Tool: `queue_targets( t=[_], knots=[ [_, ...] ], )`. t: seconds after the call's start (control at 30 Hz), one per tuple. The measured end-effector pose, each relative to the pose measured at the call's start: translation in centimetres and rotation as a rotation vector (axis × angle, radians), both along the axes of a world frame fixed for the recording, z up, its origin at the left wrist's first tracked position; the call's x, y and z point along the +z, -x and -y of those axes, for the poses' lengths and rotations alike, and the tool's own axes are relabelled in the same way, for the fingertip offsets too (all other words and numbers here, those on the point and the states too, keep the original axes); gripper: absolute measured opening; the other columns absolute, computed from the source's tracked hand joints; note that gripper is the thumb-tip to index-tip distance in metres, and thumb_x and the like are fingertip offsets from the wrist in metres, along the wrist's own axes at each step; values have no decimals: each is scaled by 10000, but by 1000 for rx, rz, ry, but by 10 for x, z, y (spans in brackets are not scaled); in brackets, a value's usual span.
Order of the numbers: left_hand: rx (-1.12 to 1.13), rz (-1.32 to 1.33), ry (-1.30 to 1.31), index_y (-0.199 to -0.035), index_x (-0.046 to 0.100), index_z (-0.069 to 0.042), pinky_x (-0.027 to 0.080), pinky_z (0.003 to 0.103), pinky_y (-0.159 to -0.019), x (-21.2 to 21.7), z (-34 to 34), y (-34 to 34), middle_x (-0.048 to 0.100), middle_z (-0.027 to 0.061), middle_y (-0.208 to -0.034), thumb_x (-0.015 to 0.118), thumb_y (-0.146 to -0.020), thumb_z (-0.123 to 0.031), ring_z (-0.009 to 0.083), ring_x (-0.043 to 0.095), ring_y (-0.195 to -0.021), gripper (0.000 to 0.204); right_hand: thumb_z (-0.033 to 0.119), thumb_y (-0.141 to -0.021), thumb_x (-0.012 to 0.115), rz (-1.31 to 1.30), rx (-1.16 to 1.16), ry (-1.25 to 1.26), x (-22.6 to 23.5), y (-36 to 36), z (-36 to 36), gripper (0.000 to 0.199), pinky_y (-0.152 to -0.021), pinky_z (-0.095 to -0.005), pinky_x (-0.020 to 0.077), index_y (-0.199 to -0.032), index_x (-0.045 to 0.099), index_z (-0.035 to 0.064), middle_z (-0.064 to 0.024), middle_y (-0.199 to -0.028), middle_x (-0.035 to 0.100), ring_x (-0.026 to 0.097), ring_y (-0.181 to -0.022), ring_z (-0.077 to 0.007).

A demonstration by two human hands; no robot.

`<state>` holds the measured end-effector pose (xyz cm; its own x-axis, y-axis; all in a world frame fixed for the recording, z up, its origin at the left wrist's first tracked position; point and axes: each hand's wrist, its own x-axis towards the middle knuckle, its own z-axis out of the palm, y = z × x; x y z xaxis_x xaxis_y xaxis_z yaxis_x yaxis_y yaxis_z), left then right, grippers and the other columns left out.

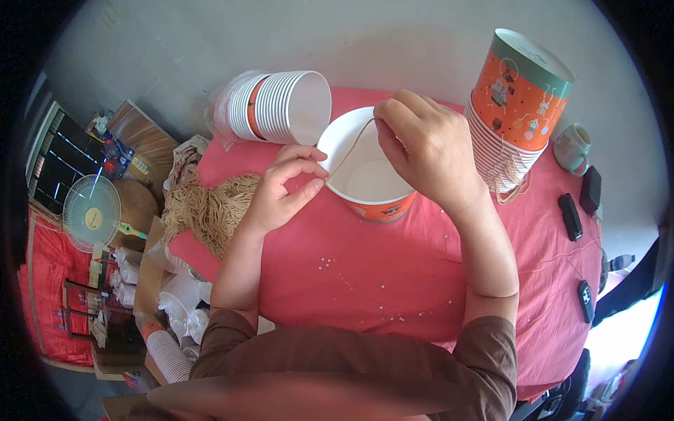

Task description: Threading elastic cords through pre-punched holes in paper buckets for final assembly.

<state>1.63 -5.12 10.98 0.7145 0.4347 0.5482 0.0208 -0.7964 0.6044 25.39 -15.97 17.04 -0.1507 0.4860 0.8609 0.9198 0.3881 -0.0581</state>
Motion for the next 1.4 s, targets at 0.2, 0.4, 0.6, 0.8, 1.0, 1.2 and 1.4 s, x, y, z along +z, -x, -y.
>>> queue_targets(
  t=[0.2, 0.4, 0.6, 0.8, 1.0, 1.2, 1.4],
  knots=[
    [0, 53, -52, -917, 685, -37, 482, 364, -913, 0, 4, -6, 627, 70, -1061, 751, -827, -54, 242, 580, -1061, 112, -41, -771, 681, -15, 42, 5, 1, 1, 2, 148, -521, -338, 482, -868, 607, 44, -62, -747, 587, 621, -627, -227],
    [0, 89, -76, -915, 687, -43, 487, 356, -853, -3, 7, -9, 625, 56, -1001, 765, -809, -37, 235, 583, -1004, 132, -7, -787, 685, -50, 76, -12, 3, 3, 5, 125, -495, -349, 466, -855, 602, 56, -55, -737, 576, 604, -606, -228],
    [-49, 56, -113, -892, 694, -44, 502, 336, -807, 1, 2, -6, 630, 46, -970, 771, -799, -24, 213, 596, -956, 121, -33, -786, 669, -38, 46, 52, 4, -4, 6, 120, -512, -335, 472, -861, 611, 40, -66, -743, 594, 615, -610, -223],
    [-59, 9, -100, -897, 709, -20, 511, 327, -817, 3, 4, -2, 647, 59, -1000, 763, -796, 4, 202, 613, -959, 118, -20, -796, 660, -39, 41, 115, 7, -9, 10, 97, -510, -337, 469, -861, 616, 37, -73, -746, 609, 615, -586, -237],
    [-82, 60, -79, -893, 683, -33, 530, 310, -686, 1, 4, -5, 655, 59, -959, 739, -825, -18, 192, 647, -834, 89, 16, -809, 667, -88, 69, 138, 10, -11, 11, 69, -508, -346, 478, -852, 621, 45, -68, -760, 625, 631, -590, -246],
    [-90, 2, -68, -909, 671, -26, 524, 274, -582, 8, 10, -3, 690, 53, -932, 728, -831, -16, 161, 653, -698, 97, 0, -814, 656, -87, 84, 202, 26, -5, 16, 70, -523, -332, 490, -859, 622, 42, -71, -776, 639, 650, -613, -242],
    [-66, 51, -117, -957, 652, -17, 526, 271, -588, 1, 8, -5, 669, 54, -877, 731, -833, 4, 145, 644, -692, 148, -56, -841, 611, -82, 114, 357, 33, -14, 22, 67, -576, -302, 491, -889, 605, -9, -99, -789, 614, 615, -653, -214]
  ],
)
